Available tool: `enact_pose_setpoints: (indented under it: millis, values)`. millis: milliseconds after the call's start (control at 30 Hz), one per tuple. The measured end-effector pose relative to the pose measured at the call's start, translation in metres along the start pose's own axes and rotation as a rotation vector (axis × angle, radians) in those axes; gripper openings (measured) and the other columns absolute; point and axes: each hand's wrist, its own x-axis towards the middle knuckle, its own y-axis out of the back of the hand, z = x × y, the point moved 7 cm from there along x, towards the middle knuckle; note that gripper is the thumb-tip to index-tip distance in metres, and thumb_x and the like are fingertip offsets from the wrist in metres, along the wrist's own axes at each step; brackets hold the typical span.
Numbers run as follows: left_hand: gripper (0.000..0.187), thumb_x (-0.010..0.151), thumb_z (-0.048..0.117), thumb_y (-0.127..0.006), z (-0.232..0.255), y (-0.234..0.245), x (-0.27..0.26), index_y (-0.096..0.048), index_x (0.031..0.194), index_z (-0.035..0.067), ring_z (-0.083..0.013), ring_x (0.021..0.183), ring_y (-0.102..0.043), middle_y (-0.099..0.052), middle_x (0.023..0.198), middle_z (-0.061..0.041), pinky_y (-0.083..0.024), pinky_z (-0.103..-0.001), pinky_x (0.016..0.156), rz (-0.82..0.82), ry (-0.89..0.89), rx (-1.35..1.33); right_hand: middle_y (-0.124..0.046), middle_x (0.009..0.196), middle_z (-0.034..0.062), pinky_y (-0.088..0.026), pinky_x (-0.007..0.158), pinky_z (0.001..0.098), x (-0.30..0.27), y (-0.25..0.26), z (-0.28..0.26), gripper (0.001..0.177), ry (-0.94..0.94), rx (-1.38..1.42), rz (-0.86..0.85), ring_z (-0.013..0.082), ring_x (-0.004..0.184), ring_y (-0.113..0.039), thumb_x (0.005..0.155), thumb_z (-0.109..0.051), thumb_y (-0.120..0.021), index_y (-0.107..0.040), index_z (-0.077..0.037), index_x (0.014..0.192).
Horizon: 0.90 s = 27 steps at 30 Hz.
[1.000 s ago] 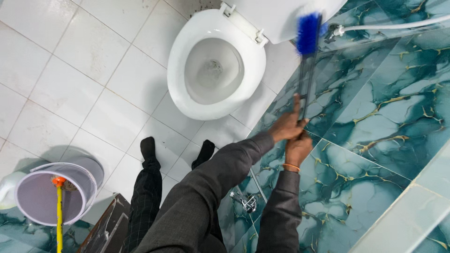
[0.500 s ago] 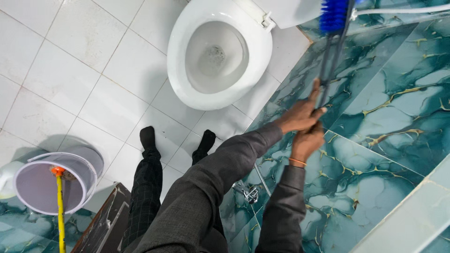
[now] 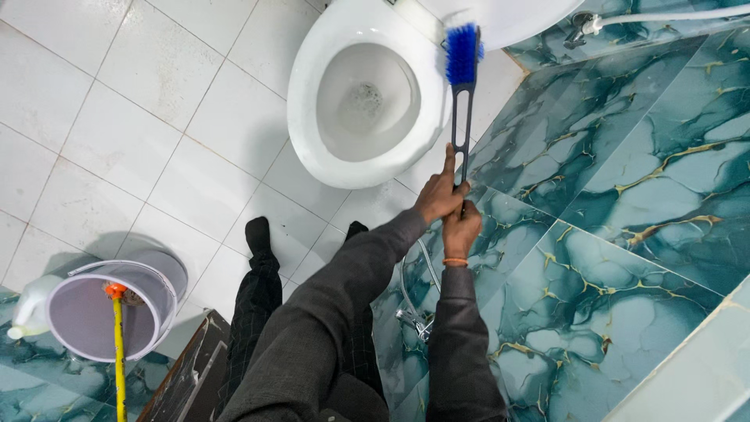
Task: The person cleans the interior of a toilet bowl using a long-handled blue brush, then proceeds to scrub the rim and the exterior base of the toilet with the same brush.
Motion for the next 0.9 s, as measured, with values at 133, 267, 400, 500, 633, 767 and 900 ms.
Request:
enact_pose_setpoints:
  millis: [133,267,400,500,633,767,900]
  values:
    - [0.104,0.092,0.029,-0.061,0.004,0.016,-0.011,0.012,0.163,0.004,-0.044,0.07,-0.071,-0.072,0.081,-0.027,-0.057,-0.05,0.07,0.034,-0.064,0.065,-0.072,0.08,0.0222,-0.053,0.066,0.0444,-0.017,-0.012,-0.019,0.021,-0.083,0.148,0.047,0.0388,0.073,-0.072,0.092,-0.02,-0.067,-0.069,0.001,0.091]
    - [0.102,0.096,0.032,-0.062,-0.031,0.046,0.025,0.011,0.162,0.003,-0.0418,0.075,-0.074,-0.073,0.083,-0.025,-0.06,-0.045,0.076,0.133,-0.042,0.042,-0.071,0.08,0.0243,-0.053,0.067,0.0475,0.003,-0.044,-0.047,0.019,0.007,0.029,-0.032,0.0416,0.076,-0.071,0.087,-0.017,-0.067,-0.067,0.002,0.086]
    - [0.102,0.097,0.036,-0.061,-0.032,0.086,0.057,0.012,0.16,0.001,-0.0397,0.077,-0.075,-0.074,0.086,-0.024,-0.061,-0.044,0.072,0.216,-0.079,-0.065,-0.072,0.074,0.0216,-0.051,0.068,0.0509,0.046,-0.064,-0.076,0.025,0.027,-0.097,-0.096,0.0418,0.075,-0.07,0.096,-0.023,-0.066,-0.067,-0.002,0.082]
    - [0.1,0.094,0.035,-0.054,-0.027,0.059,0.061,0.013,0.161,0.001,-0.0364,0.075,-0.079,-0.078,0.086,-0.024,-0.065,-0.042,0.069,0.066,0.073,-0.219,-0.07,0.076,0.0206,-0.052,0.068,0.0511,0.057,-0.036,-0.069,0.03,0.052,-0.077,-0.101,0.041,0.074,-0.069,0.102,-0.025,-0.064,-0.064,-0.002,0.083]
    - [0.106,0.093,0.044,-0.056,0.011,0.005,0.078,0.011,0.161,-0.002,-0.0397,0.091,-0.076,-0.074,0.101,-0.028,-0.059,-0.041,0.081,0.088,0.025,-0.286,-0.07,0.082,0.0226,-0.051,0.063,0.056,0.074,0.034,-0.083,0.022,0.345,-0.377,0.107,0.0465,0.075,-0.066,0.097,-0.027,-0.067,-0.07,-0.007,0.088]
    - [0.108,0.096,0.049,-0.059,0.062,-0.002,0.096,0.008,0.16,-0.005,-0.0405,0.111,-0.069,-0.067,0.125,-0.033,-0.056,-0.04,0.094,0.168,-0.042,-0.431,-0.068,0.078,0.0237,-0.049,0.06,0.0571,0.11,0.082,-0.123,0.032,0.34,-0.617,0.053,0.0472,0.072,-0.065,0.101,-0.035,-0.07,-0.068,-0.008,0.084]
    - [0.105,0.096,0.048,-0.056,0.13,0.041,0.097,0.01,0.162,-0.001,-0.0438,0.108,-0.071,-0.041,0.151,-0.039,-0.057,-0.043,0.096,0.309,-0.282,-0.556,-0.066,0.079,0.0255,-0.048,0.061,0.0558,0.136,0.105,-0.18,0.031,0.477,-0.522,0.086,0.0472,0.072,-0.064,0.107,-0.029,-0.068,-0.067,-0.004,0.089]
